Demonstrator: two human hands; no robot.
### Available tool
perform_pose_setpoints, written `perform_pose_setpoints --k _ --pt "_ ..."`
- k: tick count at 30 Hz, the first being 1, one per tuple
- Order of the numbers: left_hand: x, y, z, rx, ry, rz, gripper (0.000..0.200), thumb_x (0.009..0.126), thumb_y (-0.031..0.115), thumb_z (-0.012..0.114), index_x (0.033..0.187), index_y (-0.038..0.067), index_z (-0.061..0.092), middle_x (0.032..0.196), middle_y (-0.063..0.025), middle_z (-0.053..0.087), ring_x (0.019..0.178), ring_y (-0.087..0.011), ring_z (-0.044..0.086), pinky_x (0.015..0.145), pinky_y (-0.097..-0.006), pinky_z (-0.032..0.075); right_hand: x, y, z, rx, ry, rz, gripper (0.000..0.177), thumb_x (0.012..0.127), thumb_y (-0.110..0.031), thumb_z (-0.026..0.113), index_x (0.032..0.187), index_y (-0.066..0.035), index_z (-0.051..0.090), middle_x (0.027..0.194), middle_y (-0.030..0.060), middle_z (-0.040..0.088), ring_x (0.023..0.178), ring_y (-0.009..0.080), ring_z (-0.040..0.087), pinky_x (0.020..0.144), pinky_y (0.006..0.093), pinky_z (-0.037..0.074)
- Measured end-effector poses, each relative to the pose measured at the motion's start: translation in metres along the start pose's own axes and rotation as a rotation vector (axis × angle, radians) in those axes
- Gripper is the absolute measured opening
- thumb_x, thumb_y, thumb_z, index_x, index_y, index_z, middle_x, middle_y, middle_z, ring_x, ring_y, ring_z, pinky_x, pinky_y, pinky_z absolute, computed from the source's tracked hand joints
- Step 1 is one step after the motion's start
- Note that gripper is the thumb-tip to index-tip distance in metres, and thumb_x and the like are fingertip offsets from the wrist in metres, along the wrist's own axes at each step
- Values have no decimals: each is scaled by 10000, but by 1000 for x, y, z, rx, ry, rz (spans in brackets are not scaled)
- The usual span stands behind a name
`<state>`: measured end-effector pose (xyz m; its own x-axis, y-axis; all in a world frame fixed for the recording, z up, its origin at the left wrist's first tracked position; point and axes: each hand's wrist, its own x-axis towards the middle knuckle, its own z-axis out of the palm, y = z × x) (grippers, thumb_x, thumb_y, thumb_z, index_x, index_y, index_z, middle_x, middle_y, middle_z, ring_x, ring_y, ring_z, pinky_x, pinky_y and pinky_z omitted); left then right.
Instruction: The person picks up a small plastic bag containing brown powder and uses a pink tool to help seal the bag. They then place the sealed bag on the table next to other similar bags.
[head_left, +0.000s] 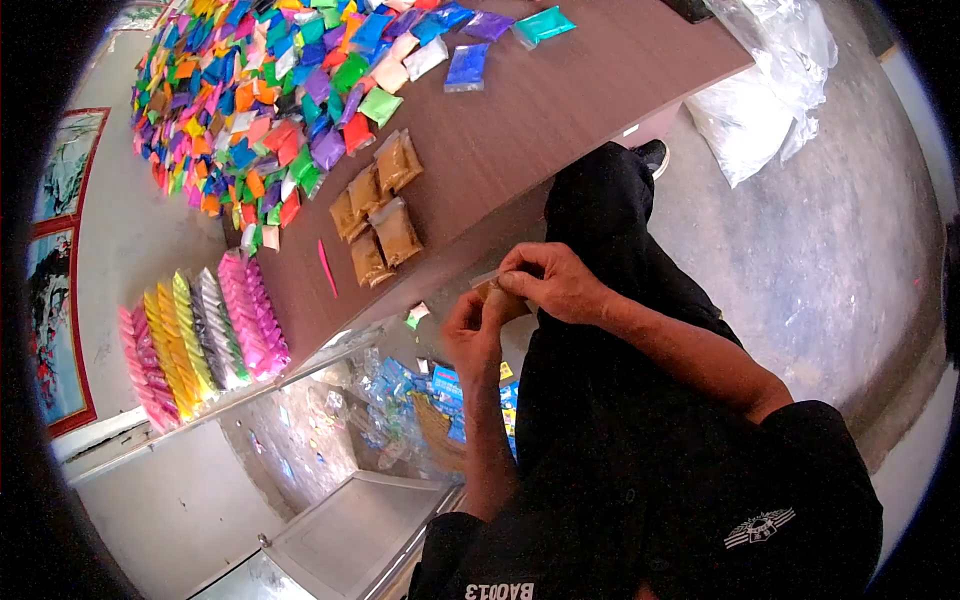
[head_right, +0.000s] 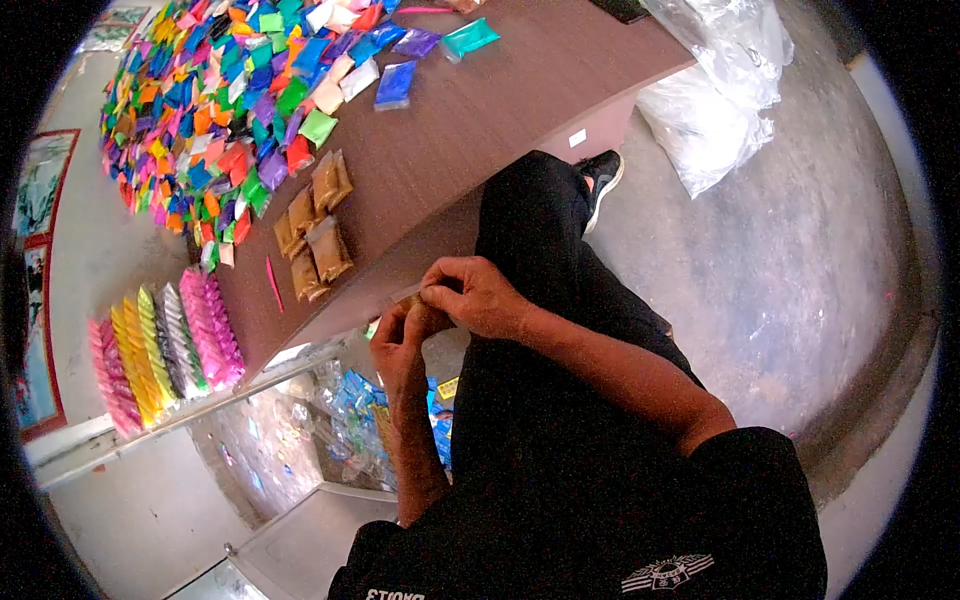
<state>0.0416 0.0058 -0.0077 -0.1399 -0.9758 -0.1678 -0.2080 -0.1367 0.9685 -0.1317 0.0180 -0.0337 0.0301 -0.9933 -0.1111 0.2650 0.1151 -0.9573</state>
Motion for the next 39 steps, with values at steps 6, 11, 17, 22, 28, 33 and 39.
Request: perform_pose_setpoints --k 6,11,17,22,28,33,39 --pt "-4 2 -1 -32 19 10 182 1020 173 681 1019 -8 707 911 -7 692 826 -71 603 752 -242 496 2 0 4 10 -46 -5 218 998 -201 666 1052 9 686 893 46 674 818 115 620 730 297 537" --pt "-1 0 1 -22 55 15 200 1022 186 679 1021 -12 704 899 -13 689 808 -75 600 731 -250 494 2 -2 -1 7 -147 27 242 1025 -226 649 1110 0 672 913 33 655 831 112 600 747 294 529" --pt "-5 16 3 28 3 -51 241 1014 228 685 1058 -8 714 895 -38 692 804 -107 613 726 -276 495 -2 -6 0 122 -38 32 219 1014 -157 637 1104 39 675 969 79 720 889 146 685 811 316 581" --pt "-4 8 2 18 29 -6 222 1013 219 695 974 1 692 810 3 634 749 -68 556 676 -241 445 2 -1 1 75 -61 0 254 1010 -184 646 1114 46 668 983 85 710 892 140 667 816 317 571" --pt "-5 3 2 47 45 15 242 1021 238 671 983 0 697 840 -40 676 738 -113 588 678 -274 468 -1 -7 -1 87 -92 38 259 1002 -182 653 1129 43 660 983 84 697 884 142 659 819 319 568" --pt "-7 6 9 31 23 -60 232 1015 237 685 1014 4 696 849 -38 682 732 -107 588 666 -271 475 1 -3 -1 95 -45 11 257 1003 -178 650 1143 37 656 985 84 691 871 145 657 799 318 565" --pt "-4 5 4 71 34 9 213 1004 201 705 1032 -9 680 850 -55 697 732 -103 623 666 -261 502 0 -5 -1 146 -75 38 273 1015 -188 644 1180 29 649 987 71 682 874 136 642 788 309 552"
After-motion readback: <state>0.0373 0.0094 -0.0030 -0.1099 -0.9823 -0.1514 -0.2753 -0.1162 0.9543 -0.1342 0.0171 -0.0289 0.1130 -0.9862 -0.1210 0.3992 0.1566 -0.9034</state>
